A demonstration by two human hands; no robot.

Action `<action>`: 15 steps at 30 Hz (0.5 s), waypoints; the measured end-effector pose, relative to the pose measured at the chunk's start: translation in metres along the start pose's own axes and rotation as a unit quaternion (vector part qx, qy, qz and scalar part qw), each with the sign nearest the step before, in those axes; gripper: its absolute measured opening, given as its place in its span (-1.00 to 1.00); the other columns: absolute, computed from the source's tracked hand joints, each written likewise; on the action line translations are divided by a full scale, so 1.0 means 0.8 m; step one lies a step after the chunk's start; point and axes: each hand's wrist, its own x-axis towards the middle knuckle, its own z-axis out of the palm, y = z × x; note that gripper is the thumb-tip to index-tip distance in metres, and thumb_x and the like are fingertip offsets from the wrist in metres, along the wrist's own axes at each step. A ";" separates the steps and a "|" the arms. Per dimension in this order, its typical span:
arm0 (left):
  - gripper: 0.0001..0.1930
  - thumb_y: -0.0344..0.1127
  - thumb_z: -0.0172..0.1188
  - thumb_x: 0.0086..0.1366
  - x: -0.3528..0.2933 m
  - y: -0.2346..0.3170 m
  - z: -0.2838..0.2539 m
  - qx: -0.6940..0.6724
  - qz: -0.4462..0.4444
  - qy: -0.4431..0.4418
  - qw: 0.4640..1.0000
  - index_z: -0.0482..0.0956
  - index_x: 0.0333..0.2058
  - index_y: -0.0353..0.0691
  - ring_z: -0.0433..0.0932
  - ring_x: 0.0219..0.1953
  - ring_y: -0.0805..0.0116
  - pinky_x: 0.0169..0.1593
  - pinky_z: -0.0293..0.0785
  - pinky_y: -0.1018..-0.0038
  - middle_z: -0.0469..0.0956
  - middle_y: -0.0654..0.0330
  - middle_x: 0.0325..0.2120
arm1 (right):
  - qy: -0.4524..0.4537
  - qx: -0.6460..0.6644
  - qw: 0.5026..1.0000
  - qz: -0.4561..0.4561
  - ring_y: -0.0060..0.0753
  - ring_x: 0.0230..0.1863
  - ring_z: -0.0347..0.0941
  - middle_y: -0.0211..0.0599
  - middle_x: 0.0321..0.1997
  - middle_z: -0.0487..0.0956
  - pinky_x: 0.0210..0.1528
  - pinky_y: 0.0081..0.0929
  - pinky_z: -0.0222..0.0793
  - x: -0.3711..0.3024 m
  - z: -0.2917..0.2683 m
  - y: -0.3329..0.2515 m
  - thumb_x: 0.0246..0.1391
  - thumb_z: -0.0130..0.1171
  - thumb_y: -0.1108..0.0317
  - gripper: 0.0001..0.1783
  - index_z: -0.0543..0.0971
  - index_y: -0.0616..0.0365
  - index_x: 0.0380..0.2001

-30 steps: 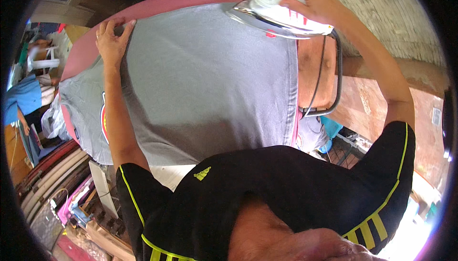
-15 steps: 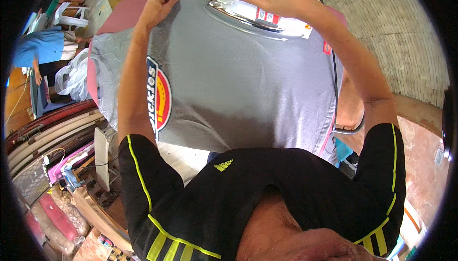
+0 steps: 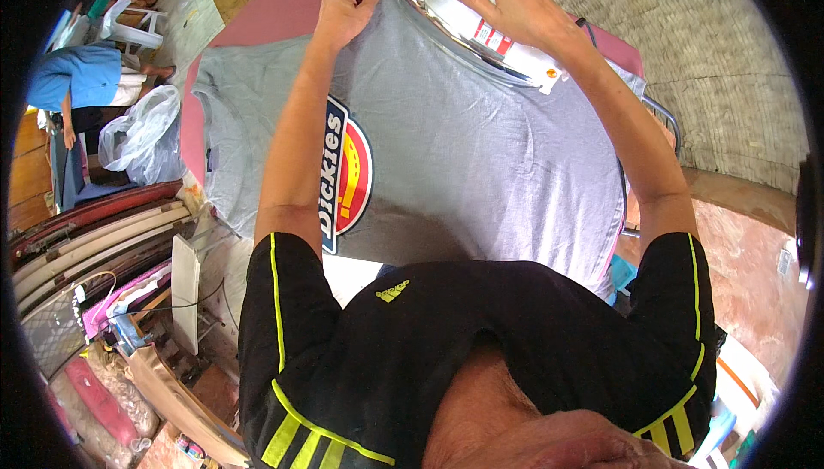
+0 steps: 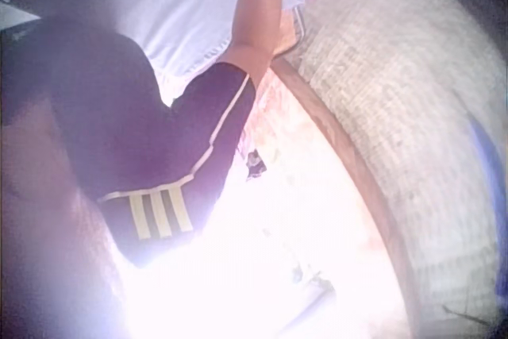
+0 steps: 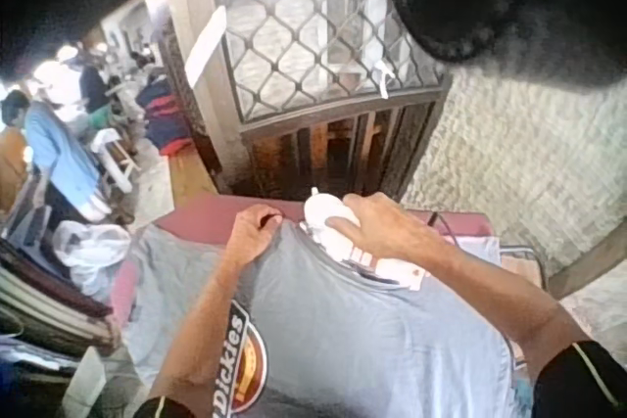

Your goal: The person irons a gray Dickies t-shirt on a pink ironing board. They use a white steam iron to smooth the fabric, repeatedly adjusting the shirt's position and flipping it over to iron different sections.

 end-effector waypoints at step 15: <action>-0.78 -0.23 0.26 0.31 0.003 -0.004 0.013 0.025 0.052 0.042 0.998 0.70 -0.17 -0.21 0.67 -0.26 0.20 -0.11 0.56 0.37 0.70 0.07 -0.26 | 0.011 -0.004 0.999 0.046 0.11 -0.31 0.62 0.13 -0.33 0.64 -0.21 -0.09 0.48 0.013 0.004 -0.010 0.30 0.07 -0.14 -0.43 0.59 0.25 -0.15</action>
